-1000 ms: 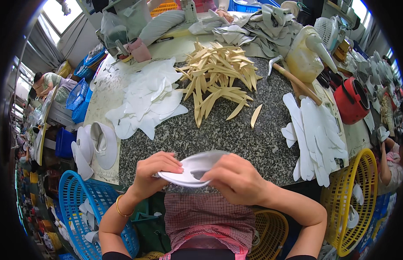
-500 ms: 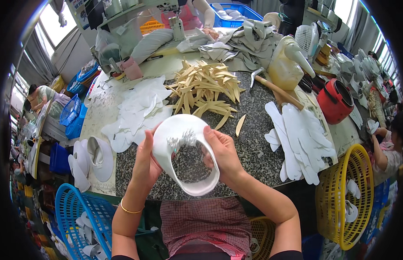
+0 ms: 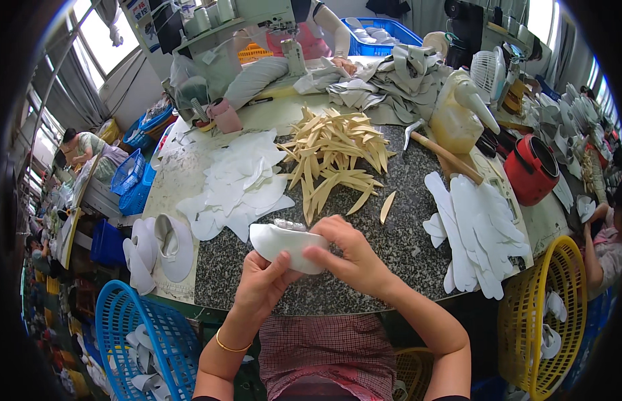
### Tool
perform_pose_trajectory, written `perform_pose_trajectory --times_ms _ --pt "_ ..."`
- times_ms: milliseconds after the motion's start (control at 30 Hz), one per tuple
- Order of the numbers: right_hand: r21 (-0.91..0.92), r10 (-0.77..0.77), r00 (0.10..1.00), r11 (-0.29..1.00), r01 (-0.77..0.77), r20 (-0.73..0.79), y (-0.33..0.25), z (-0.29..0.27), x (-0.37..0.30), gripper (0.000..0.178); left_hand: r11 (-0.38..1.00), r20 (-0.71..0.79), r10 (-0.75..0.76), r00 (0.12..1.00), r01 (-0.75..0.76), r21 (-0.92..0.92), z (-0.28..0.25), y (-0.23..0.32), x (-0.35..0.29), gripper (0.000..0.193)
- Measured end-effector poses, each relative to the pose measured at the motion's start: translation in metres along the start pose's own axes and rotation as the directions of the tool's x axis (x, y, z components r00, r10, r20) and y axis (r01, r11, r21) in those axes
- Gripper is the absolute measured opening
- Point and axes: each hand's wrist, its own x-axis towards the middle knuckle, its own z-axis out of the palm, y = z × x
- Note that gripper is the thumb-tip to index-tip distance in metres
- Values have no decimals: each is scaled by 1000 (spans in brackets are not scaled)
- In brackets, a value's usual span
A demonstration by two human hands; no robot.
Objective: The person assembles shoe uppers by hand and applies decorative bows to them.
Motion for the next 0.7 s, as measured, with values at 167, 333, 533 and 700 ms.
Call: perform_pose_trajectory --times_ms 167,333,533,700 --pt "206 162 967 957 -203 197 -20 -3 -14 26 982 -9 8 1000 -10 -191 4 -8 -15 35" --pt "-375 -309 907 835 403 286 -50 -8 -46 26 966 9 -83 997 82 -245 4 -8 -23 31" --pt "-435 -305 881 781 449 361 -72 -8 -75 25 998 34 -58 998 59 -29 12 -16 -32 33" --pt "-362 -166 944 893 267 286 -112 -33 -135 18 915 267 -91 960 -25 403 5 -31 -44 49"
